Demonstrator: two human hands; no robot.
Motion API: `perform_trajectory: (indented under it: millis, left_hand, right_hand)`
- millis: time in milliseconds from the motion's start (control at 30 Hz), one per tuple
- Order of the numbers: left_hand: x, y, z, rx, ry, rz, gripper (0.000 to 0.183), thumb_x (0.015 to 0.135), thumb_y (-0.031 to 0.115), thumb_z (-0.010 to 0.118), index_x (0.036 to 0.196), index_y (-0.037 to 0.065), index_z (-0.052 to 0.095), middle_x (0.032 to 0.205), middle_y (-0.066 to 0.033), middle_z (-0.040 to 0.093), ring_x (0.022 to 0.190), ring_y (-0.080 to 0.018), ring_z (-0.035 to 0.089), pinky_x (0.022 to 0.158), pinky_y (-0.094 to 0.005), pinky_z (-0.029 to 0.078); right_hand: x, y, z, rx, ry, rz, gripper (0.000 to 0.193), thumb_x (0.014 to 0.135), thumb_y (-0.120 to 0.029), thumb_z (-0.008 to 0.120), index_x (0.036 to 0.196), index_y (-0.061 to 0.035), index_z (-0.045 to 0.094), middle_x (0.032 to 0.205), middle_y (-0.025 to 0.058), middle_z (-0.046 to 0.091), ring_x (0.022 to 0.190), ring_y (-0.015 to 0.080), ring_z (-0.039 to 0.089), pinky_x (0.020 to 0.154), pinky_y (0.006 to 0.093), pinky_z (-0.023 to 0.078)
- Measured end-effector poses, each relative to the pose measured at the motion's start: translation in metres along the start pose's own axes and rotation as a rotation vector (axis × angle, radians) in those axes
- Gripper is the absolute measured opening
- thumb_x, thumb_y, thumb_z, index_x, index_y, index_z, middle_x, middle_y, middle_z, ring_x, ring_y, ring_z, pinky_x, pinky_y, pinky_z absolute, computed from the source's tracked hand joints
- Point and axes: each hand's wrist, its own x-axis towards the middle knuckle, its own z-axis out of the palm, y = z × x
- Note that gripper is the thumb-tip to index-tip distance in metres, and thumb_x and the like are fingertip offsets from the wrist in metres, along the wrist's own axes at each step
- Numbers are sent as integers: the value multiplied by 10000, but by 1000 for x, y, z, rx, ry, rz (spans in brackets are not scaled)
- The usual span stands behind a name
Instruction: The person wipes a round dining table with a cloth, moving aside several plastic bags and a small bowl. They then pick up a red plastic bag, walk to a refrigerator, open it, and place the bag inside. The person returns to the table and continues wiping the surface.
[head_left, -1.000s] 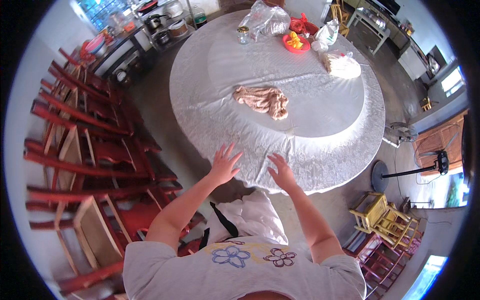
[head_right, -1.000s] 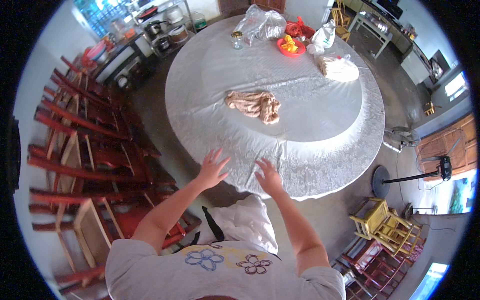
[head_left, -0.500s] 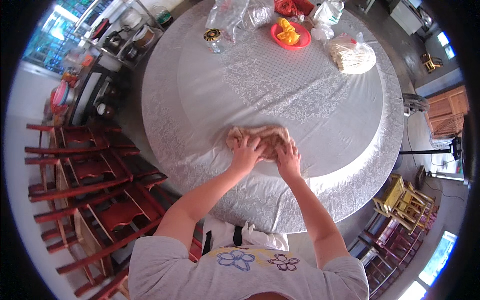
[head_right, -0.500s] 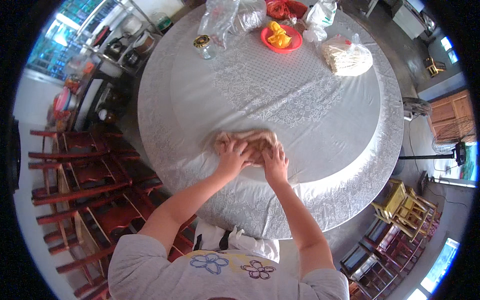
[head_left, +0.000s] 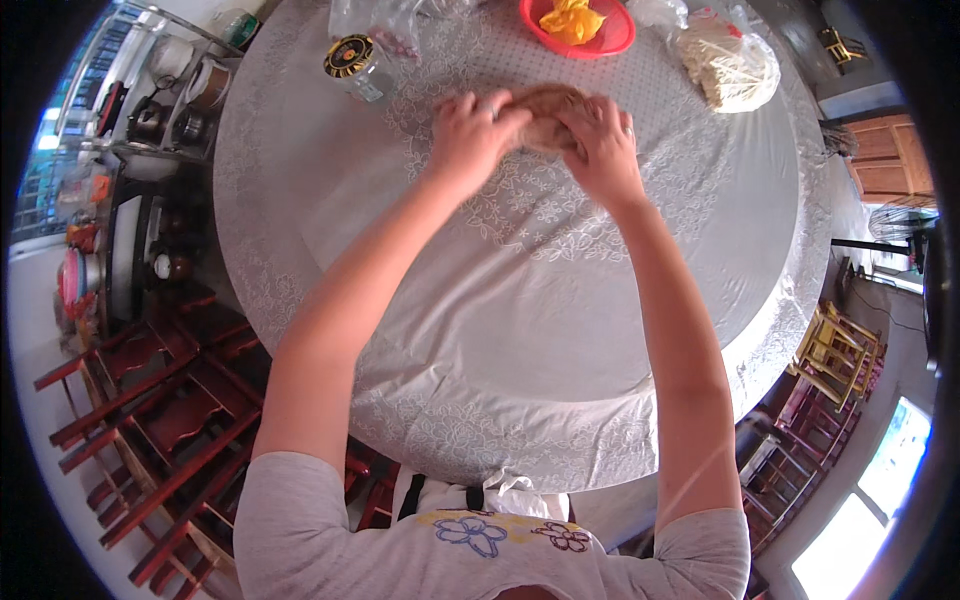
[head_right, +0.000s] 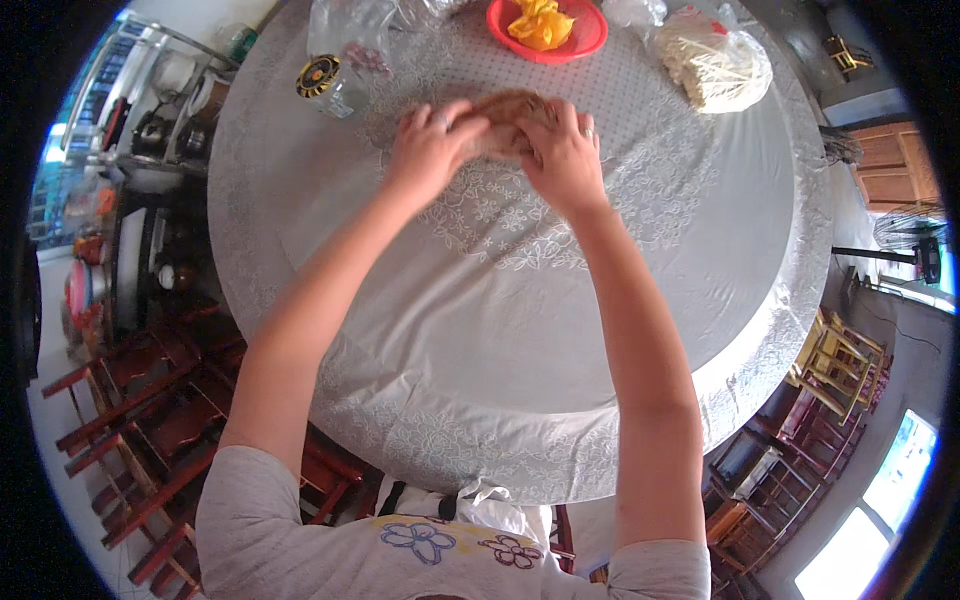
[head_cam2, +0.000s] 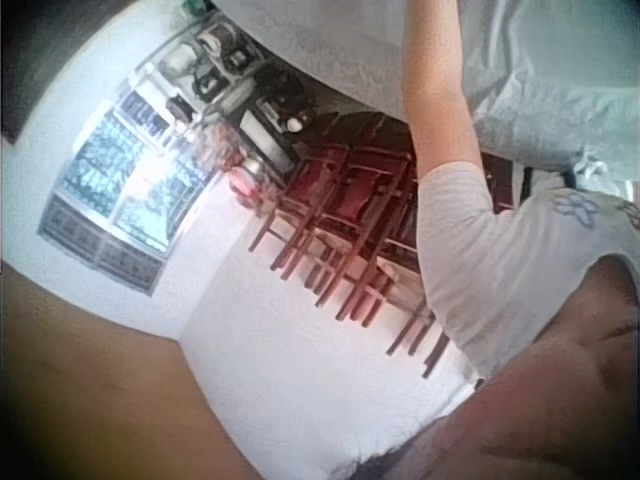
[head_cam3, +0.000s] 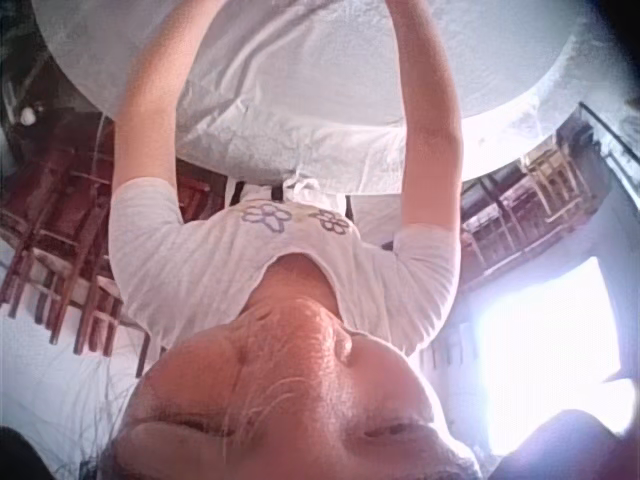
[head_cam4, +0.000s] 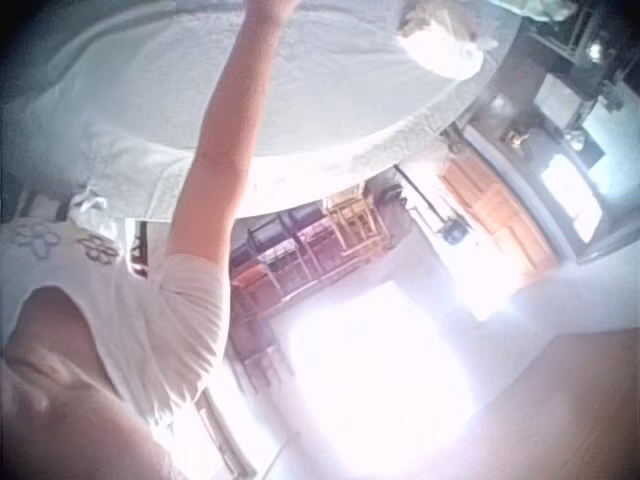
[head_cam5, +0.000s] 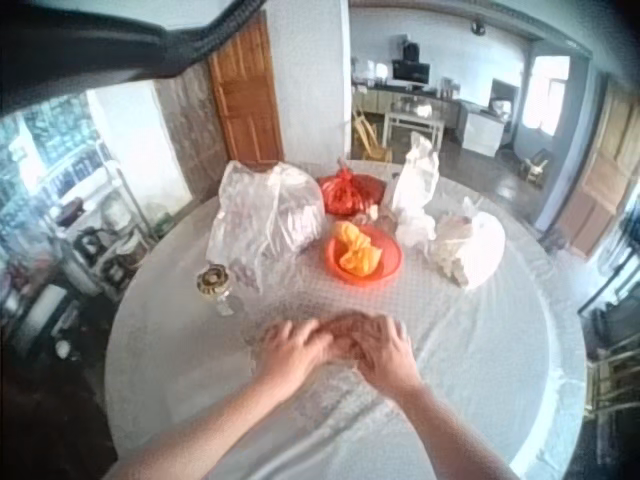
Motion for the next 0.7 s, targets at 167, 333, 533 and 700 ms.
perform_trajectory:
  millis: [167,333,533,700]
  left_hand:
    - [-24,-10,45,9,-73,-32,385,852,176,693,1229,251,668,1344,0,549,1085,-308,543,989,-500,417]
    - [-171,72,-16,-281,-175,-65,369,879,293,689,1200,116,637,1050,-112,630,1030,-330,539,887,-550,407]
    - [-207,91,-62,-546,-357,354,224,863,234,710,1038,97,685,970,-94,630,913,-286,588,861,-474,454]
    - [-74,58,-4,-268,-69,242,338,850,178,668,1184,228,686,1386,14,547,1167,-293,503,977,-480,417]
  right_hand:
    - [-25,11,51,-5,-49,48,378,788,-193,645,1163,-143,654,1195,77,583,1201,282,511,984,493,404]
    - [-196,-86,-2,4,-323,96,537,696,-96,732,1218,-171,633,1301,96,518,1202,347,459,1016,546,337]
    - [-272,-158,-62,105,-447,184,370,649,-78,752,1001,-181,703,1057,48,559,1003,283,558,869,522,458]
    - [-131,-71,-75,-157,-25,321,607,724,-55,708,1295,-249,636,1249,87,542,1091,316,548,907,473,479]
